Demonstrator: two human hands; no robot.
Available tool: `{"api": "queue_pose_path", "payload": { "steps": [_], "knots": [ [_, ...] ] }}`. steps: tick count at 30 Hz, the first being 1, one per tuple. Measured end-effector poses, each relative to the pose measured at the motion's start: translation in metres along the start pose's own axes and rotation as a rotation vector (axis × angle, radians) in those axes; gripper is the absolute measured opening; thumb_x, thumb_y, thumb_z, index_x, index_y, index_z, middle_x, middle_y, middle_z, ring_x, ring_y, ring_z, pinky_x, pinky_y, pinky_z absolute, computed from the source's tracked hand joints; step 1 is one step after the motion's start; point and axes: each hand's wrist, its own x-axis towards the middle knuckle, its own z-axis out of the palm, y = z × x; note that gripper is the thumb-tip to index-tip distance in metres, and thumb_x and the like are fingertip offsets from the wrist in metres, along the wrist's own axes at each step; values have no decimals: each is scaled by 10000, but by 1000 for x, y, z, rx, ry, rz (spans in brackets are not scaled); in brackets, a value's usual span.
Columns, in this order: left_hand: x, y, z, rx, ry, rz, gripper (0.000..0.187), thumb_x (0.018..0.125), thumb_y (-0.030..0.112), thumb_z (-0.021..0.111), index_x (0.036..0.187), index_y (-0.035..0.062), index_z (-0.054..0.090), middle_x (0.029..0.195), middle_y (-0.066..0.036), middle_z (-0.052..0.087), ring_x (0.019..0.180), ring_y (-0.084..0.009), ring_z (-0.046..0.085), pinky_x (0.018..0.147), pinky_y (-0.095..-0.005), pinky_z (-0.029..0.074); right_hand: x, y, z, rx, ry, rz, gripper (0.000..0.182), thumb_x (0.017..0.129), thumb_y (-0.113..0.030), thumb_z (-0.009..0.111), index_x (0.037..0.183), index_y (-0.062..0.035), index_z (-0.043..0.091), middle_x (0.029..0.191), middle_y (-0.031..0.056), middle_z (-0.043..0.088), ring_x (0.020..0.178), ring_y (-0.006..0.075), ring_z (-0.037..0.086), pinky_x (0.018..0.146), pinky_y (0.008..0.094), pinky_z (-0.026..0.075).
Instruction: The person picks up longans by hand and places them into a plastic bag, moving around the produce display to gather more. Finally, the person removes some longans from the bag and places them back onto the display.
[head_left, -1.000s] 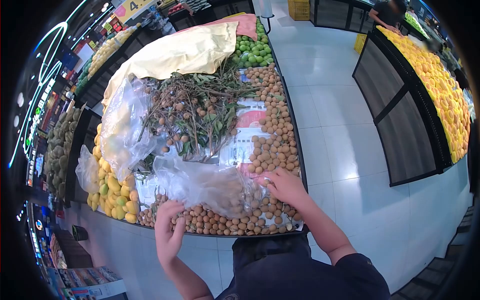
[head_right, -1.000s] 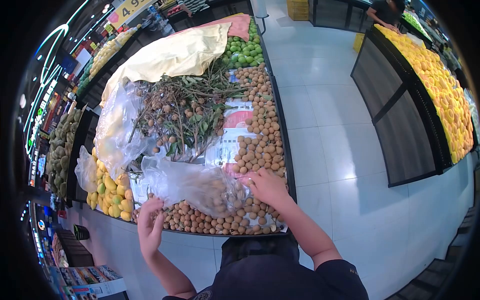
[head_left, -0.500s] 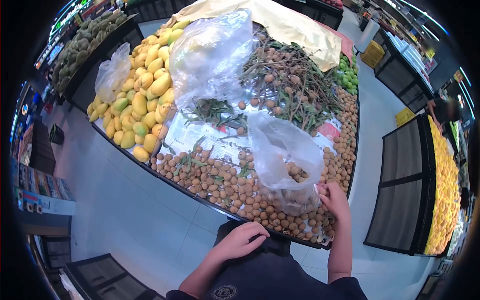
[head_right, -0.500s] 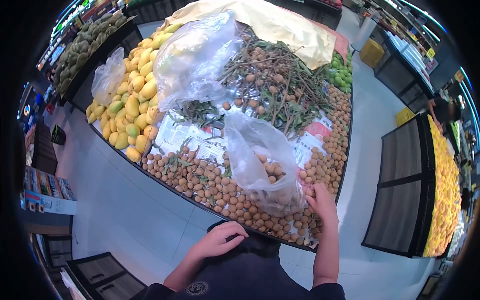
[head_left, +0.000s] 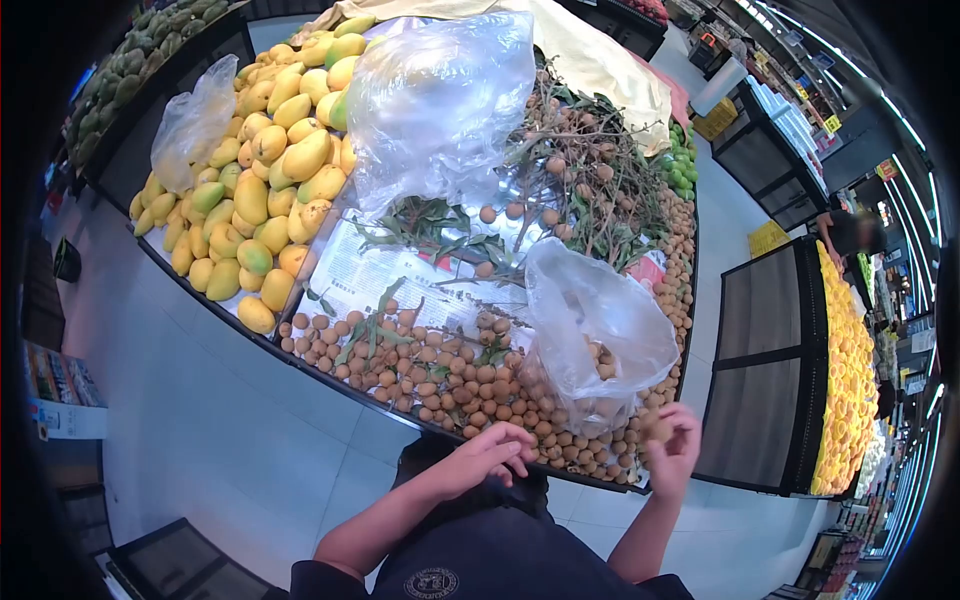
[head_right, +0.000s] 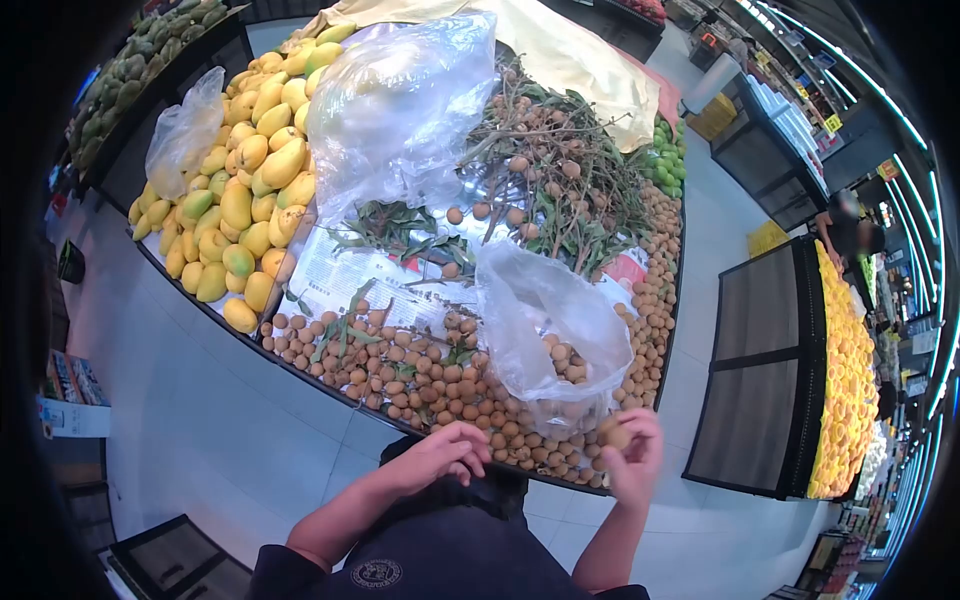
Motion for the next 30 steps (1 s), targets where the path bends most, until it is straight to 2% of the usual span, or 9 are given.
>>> {"api": "queue_pose_path", "payload": {
  "steps": [1,3,6,10,15,18,22,24,30],
  "knots": [
    [8,0,6,-237,-48,-65,308,1028,278,446,1262,77,453,1072,-58,557,925,-148,594,752,-287,498,-6,-13,22,34,-110,1,447,783,-102,776,1142,-55,515,1114,90,545,954,159,575,805,280,494],
    [16,-1,18,-321,-117,-80,356,1036,321,423,1303,86,399,1098,-66,537,897,-142,588,700,-274,496,2,-38,52,-335,-548,10,394,791,-150,784,1105,-24,581,1140,112,532,893,189,591,770,300,504],
    [23,-6,31,-396,-73,-138,256,1031,307,445,1184,101,440,1043,-51,540,769,-116,558,595,-234,443,1,-28,81,-389,-670,43,412,790,-159,782,1135,-14,609,1141,103,546,869,217,608,764,305,520],
    [17,-3,24,-311,42,-109,113,1014,212,500,1018,104,467,846,-14,509,583,-69,445,447,-199,296,5,-34,67,-273,-566,207,379,797,-135,772,1130,-33,622,1147,81,544,837,138,595,749,285,513],
    [16,64,32,13,143,425,61,974,51,524,999,73,472,825,-24,516,581,-48,440,498,-197,357,-15,-12,20,-283,-274,246,282,827,-93,732,1087,-54,632,1122,53,548,724,91,554,667,227,457],
    [35,120,41,594,201,618,119,928,89,600,992,29,520,860,-60,544,718,-130,536,657,-278,457,-30,-6,4,-349,-195,302,217,864,-91,678,1073,-56,632,1061,51,551,757,90,552,674,237,457],
    [85,167,73,1062,132,589,127,894,88,627,984,47,548,884,-71,545,732,-170,553,653,-304,458,-50,-1,-6,-347,-131,378,201,882,-124,669,1068,-57,631,1035,36,550,760,95,551,674,236,457],
    [111,166,66,1498,15,639,208,834,97,670,1021,49,591,944,-106,569,877,-291,560,800,-387,465,-60,-1,-13,-340,-76,401,201,884,-128,667,1068,-55,631,1031,38,552,764,97,556,674,239,458],
    [111,153,68,1602,59,779,301,809,89,668,1099,38,605,1082,-150,585,1089,-364,507,943,-432,427,-82,20,-57,-393,121,446,223,870,-118,673,1073,-38,625,1003,42,556,772,109,557,672,243,464]
  ]
}}
